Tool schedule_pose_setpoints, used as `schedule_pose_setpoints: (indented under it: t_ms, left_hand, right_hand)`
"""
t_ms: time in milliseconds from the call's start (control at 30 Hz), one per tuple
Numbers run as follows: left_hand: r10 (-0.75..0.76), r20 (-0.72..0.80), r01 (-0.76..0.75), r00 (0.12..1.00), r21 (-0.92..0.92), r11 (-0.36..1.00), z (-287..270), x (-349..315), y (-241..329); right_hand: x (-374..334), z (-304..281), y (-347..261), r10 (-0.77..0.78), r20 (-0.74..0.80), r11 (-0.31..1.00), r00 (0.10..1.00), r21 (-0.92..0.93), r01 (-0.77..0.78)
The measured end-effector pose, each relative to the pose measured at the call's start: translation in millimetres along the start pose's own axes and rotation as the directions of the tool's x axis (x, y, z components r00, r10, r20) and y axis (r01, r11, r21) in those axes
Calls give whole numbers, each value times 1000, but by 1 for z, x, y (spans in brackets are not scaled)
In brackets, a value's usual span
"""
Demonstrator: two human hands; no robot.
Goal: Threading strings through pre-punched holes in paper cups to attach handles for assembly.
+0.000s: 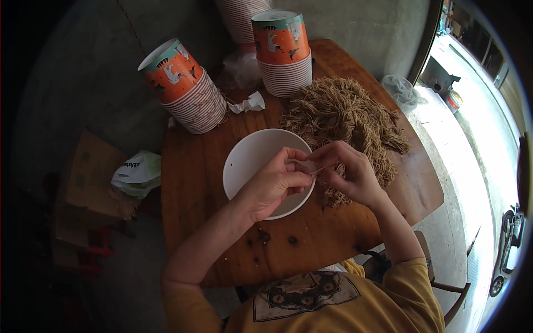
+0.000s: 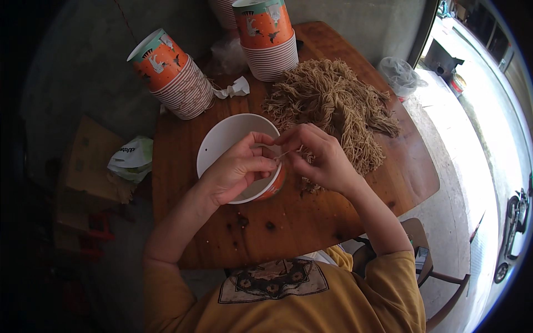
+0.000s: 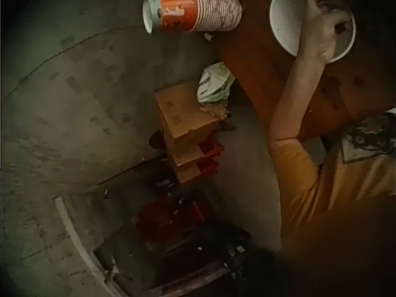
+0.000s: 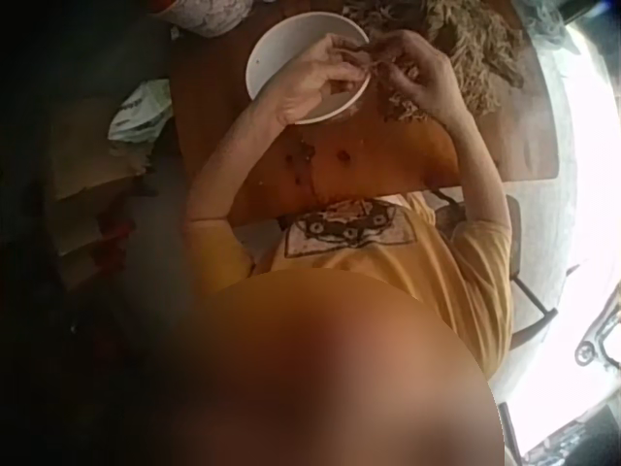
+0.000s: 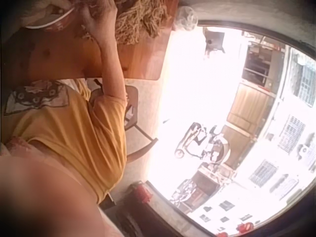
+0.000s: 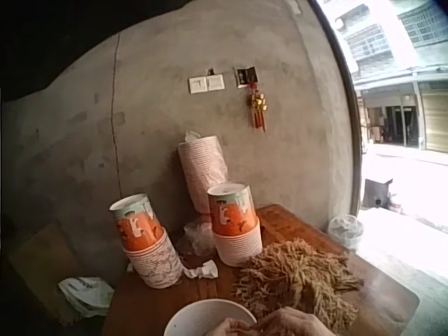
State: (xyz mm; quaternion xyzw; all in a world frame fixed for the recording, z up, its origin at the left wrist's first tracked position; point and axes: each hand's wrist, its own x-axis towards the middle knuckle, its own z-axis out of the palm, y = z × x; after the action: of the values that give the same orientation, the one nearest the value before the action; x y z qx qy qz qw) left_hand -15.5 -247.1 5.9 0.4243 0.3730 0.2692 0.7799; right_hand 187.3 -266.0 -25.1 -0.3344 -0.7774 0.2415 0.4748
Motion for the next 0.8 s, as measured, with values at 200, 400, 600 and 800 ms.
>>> schedule_pose_setpoints:
  t_ms: [200,400,600,800]
  left_hand:
    - [95,15,-96,995,142,985,9,-1,-1]
    - [266,53,-263,963,413,872,9,4,-8]
    - [448,97,-419,889,567,709,5,9,-13]
    - [504,128,-450,854,667,594,7,6,-12]
  right_hand:
    - [-15,13,4,296,48,842,954,458,-284]
    - [-18,18,-5,439,38,812,898,411,-414]
    - [-10,14,-17,201,-95,978,975,-32,-204]
    - [-7,14,-28,229,-87,957,970,-164,-240]
